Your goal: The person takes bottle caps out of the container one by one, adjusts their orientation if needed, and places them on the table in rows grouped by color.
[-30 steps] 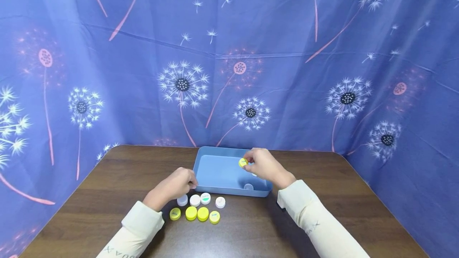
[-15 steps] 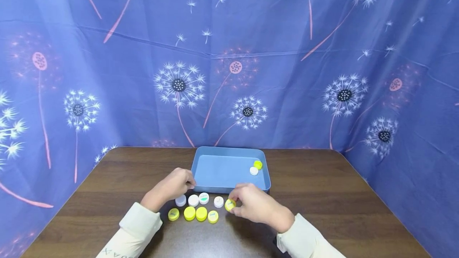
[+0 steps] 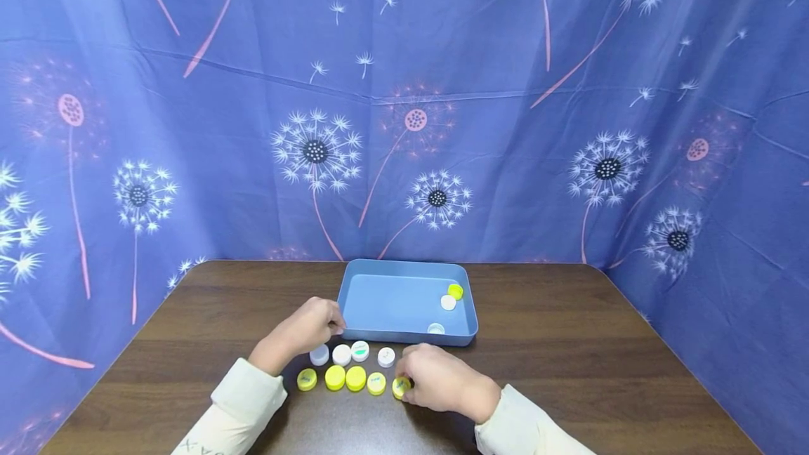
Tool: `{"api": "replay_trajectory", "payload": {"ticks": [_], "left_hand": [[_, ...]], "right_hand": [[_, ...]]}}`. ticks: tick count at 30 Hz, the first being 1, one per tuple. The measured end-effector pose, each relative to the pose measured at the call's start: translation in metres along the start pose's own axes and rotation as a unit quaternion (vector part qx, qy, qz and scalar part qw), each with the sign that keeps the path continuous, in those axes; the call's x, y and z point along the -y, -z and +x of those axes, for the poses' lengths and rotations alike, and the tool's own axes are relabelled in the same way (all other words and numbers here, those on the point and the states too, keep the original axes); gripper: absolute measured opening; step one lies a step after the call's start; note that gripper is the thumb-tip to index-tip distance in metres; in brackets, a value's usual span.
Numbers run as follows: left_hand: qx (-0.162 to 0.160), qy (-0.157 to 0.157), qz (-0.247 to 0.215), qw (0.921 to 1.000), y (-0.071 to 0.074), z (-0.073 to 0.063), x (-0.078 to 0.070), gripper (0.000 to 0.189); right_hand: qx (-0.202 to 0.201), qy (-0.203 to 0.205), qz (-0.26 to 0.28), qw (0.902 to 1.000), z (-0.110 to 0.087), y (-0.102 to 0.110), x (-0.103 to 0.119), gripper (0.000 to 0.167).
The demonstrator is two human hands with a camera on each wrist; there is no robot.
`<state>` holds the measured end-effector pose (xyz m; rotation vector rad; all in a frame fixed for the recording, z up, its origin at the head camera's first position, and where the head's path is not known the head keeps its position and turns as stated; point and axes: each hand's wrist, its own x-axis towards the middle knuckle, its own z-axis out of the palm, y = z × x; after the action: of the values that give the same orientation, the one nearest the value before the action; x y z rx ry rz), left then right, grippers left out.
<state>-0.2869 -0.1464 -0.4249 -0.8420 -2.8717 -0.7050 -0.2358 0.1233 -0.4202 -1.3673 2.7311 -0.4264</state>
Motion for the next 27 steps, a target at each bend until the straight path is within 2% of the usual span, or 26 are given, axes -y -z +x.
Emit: {"api": "replay_trajectory", "payload": {"ticks": [15,27], "left_hand": [[0.000,0.008,0.001,1.0000,-0.0019,0.0016,0.0019,0.021],[-0.002,0.017,-0.009,0.9998,-0.0011,0.0001,-0.0006,0.024]], "right_hand": [[0.013,-0.022,0.014,0.9996,0.0019,-0.0031,-0.0002,0.014],[0.014,-0.023,0.000,0.9996,0.0019,-0.0045,-0.0005,0.018]]}}
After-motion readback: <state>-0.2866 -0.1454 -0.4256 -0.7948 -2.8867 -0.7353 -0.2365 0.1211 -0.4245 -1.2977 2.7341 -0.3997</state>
